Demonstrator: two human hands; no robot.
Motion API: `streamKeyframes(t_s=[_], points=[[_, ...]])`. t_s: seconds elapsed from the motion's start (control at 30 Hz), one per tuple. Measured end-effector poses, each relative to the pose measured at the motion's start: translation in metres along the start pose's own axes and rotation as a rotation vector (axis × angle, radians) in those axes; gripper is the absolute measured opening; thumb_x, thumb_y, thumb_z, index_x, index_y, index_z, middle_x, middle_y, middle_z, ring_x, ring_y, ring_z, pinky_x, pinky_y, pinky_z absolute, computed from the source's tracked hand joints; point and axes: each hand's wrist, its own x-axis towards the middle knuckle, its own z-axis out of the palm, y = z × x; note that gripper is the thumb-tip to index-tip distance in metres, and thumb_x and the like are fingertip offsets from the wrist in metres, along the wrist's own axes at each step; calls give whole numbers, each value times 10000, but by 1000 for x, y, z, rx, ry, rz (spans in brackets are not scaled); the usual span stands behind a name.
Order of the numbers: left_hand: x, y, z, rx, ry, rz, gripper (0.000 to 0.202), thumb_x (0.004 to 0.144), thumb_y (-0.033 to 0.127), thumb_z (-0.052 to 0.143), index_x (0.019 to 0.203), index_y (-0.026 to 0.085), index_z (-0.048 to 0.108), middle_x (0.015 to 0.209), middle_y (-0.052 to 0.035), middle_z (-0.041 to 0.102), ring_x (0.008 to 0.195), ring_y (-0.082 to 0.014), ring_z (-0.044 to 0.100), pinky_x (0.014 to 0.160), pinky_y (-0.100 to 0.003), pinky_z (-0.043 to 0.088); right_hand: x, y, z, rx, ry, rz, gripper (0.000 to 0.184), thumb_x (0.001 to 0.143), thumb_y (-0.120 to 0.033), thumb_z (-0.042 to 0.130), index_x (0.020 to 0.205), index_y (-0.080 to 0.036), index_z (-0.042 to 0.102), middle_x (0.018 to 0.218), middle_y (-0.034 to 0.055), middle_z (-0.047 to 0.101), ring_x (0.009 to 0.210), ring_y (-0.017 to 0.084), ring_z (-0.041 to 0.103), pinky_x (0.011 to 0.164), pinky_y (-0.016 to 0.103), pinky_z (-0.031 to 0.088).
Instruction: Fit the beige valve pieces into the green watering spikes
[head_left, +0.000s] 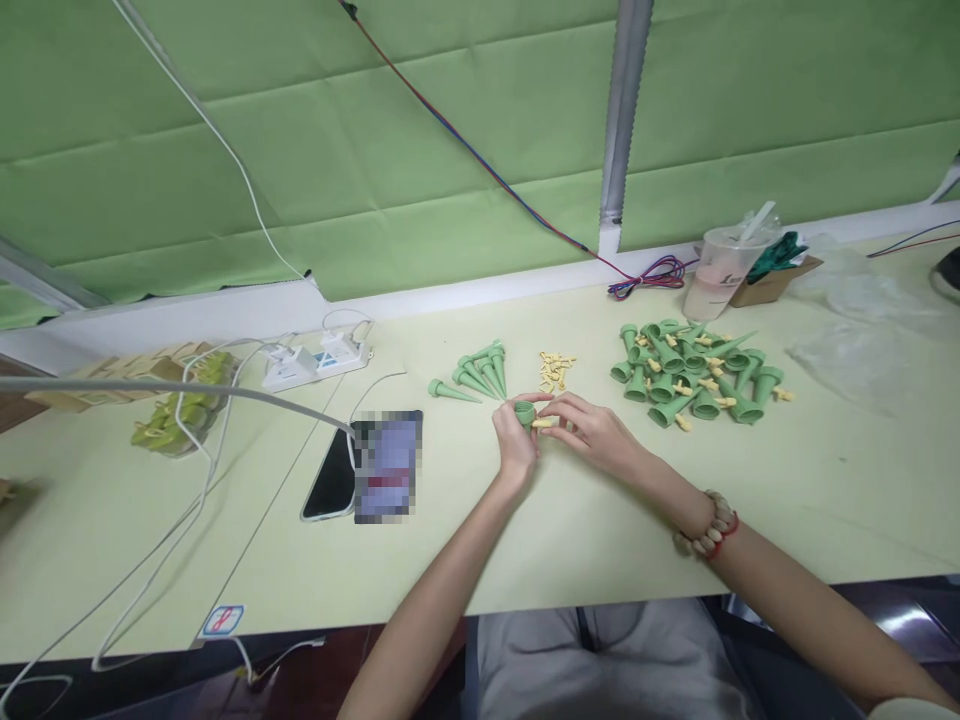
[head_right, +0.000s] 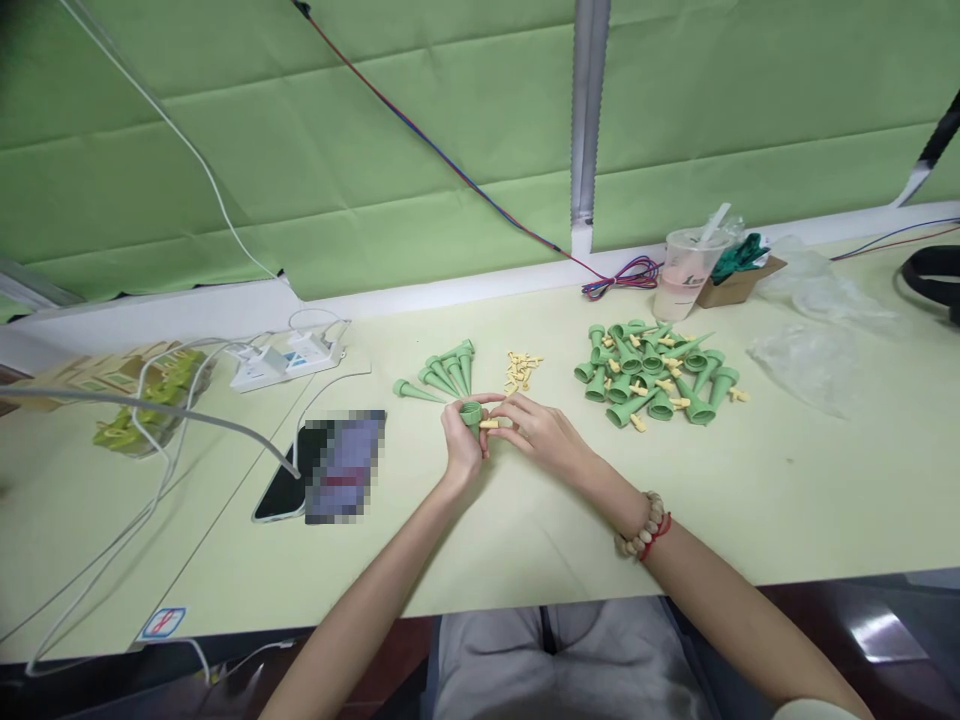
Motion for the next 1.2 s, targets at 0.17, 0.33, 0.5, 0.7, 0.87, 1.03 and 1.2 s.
streamKeyframes(t_s=[0.17,0.33,0.5,0.7,0.87,1.03,1.2], points=[[0,-3,1,101,14,-36,438,771,300,292,614,127,662,337,4,433,359,-120,418,433,-221,330,0,6,3,-91,-23,-164,224,932,-221,347,993,-190,561,1116,90,601,970,192,590,769,314,478],[0,-6,-3,344,28,80,426,751,228,278,632,128,674,415,-22,523,453,-143,497,492,-239,377,-2,-2,10,50,-52,-104,270,932,-254,299,814,-185,532,937,100,612,904,209,580,732,345,474],[-2,-10,-12,439,-44,340,446,762,268,260,691,141,682,354,8,443,366,-126,417,419,-239,306,-2,-17,19,741,-139,328,358,895,-411,306,638,-197,433,534,-24,396,479,126,424,527,303,444],[0,-7,-15,477,-110,484,474,788,318,257,659,150,681,473,-30,566,408,-115,452,449,-239,327,5,-21,14,1289,-418,668,402,820,-516,345,559,-211,341,455,-79,245,371,78,276,411,244,375],[5,-3,-7,343,-5,100,455,806,255,266,790,125,702,344,36,365,336,-104,354,392,-220,278,1,-13,5,463,-50,364,296,834,-475,464,846,-191,547,621,-20,517,520,114,469,518,239,386],[5,-4,-4,252,-17,-53,537,854,320,211,866,111,705,328,43,330,314,-100,316,369,-215,255,-3,-5,4,54,-18,103,260,913,-336,389,856,-185,593,811,51,608,701,144,549,643,254,392],[-2,-5,-3,326,9,14,473,828,245,260,878,103,708,349,40,347,353,-103,353,402,-215,287,-4,-10,14,168,-6,152,341,917,-298,334,662,-182,528,664,37,566,629,144,539,616,266,409]])
